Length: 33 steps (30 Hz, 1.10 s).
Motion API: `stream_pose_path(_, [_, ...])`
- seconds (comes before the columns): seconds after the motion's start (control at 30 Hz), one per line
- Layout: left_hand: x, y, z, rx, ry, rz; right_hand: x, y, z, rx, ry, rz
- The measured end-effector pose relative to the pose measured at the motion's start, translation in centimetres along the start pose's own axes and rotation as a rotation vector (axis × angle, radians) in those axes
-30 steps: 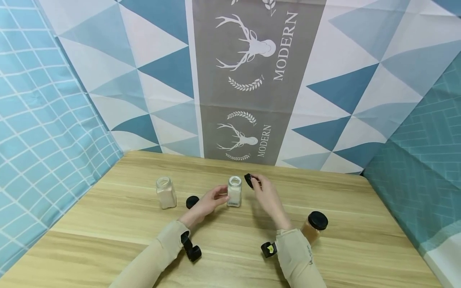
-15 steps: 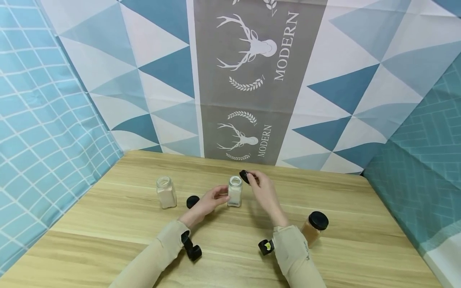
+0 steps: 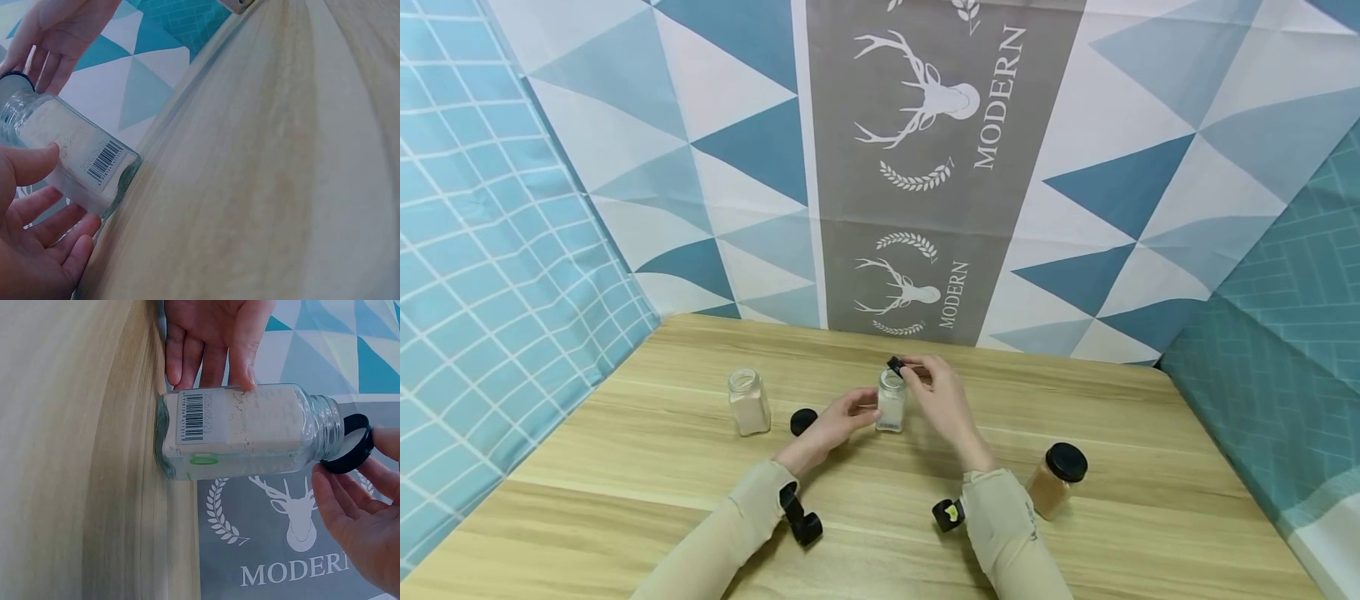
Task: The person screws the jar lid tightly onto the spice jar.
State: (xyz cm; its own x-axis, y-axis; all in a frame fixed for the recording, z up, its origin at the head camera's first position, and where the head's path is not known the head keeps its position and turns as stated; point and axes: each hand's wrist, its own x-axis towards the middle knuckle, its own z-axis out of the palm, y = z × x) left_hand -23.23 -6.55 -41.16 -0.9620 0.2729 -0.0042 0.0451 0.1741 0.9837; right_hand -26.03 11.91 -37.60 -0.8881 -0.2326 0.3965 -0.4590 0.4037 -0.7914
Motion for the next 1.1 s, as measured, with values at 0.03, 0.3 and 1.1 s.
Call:
stream_pose_path(0.03, [-0.1, 0.1, 0.0, 0.000, 0.000, 0.001, 0.0, 0.0, 0.1, -0.001, 0.000, -0.009])
stream_pose_path(0.3, [0.0, 0.0, 0.2, -0.003, -0.006, 0.001, -0.2, 0.4, 0.4, 0.026, 0.003, -0.071])
stream_pose_path(1.1, [-0.1, -0.2, -0.1, 0.008, -0.015, 0.002, -0.2, 1.0, 0.4, -0.026, -0.071, -0.124])
